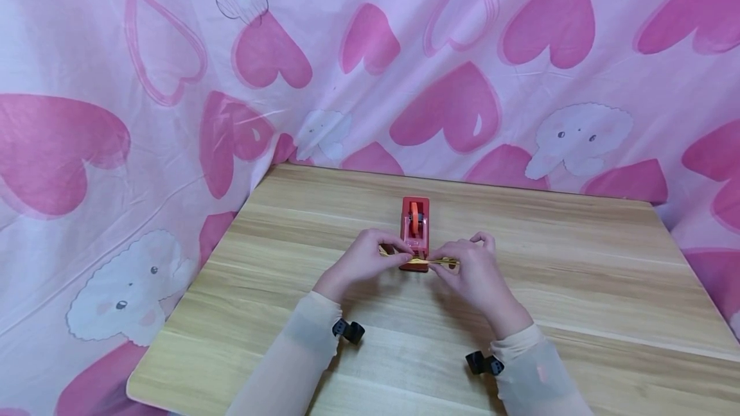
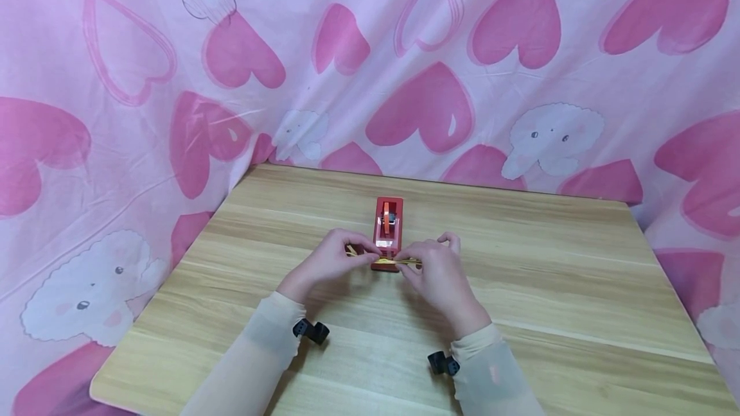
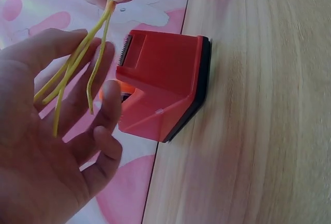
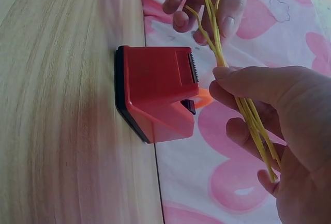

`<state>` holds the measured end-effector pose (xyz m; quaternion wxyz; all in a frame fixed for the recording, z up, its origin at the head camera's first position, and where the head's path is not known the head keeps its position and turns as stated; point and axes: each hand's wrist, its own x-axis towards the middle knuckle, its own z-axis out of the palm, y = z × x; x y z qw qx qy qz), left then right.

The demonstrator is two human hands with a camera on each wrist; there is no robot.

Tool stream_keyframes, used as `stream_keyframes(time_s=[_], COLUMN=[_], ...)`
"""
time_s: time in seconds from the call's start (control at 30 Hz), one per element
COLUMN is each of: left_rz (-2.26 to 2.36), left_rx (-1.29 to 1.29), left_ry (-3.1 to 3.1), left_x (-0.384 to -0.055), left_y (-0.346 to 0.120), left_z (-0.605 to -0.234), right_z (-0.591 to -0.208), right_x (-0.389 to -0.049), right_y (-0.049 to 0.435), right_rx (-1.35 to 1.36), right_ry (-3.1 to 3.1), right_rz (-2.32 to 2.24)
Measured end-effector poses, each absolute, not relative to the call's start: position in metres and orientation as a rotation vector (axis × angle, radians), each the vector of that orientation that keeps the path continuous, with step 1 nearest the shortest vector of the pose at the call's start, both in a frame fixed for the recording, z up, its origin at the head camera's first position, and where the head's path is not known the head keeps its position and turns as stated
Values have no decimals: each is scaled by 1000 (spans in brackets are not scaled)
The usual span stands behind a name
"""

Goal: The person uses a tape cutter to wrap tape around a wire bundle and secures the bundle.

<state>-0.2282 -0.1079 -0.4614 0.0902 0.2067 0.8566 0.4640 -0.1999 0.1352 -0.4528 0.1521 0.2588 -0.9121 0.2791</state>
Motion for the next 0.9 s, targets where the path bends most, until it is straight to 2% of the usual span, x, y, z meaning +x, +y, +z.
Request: stream_keyframes(time_s=[0.37, 0.9], left_rz=[1388, 1432], left_rx=[546, 625], left_ry=[2488, 2545], left_x=[-224, -223], left_y=[-105, -104], left_z=[-461, -468], right_z=[-455, -450], right_x=[-199, -196], right_y=[135, 132], right_rx=[752, 668], right_ry=[-2549, -2698], right_rz=[733, 746])
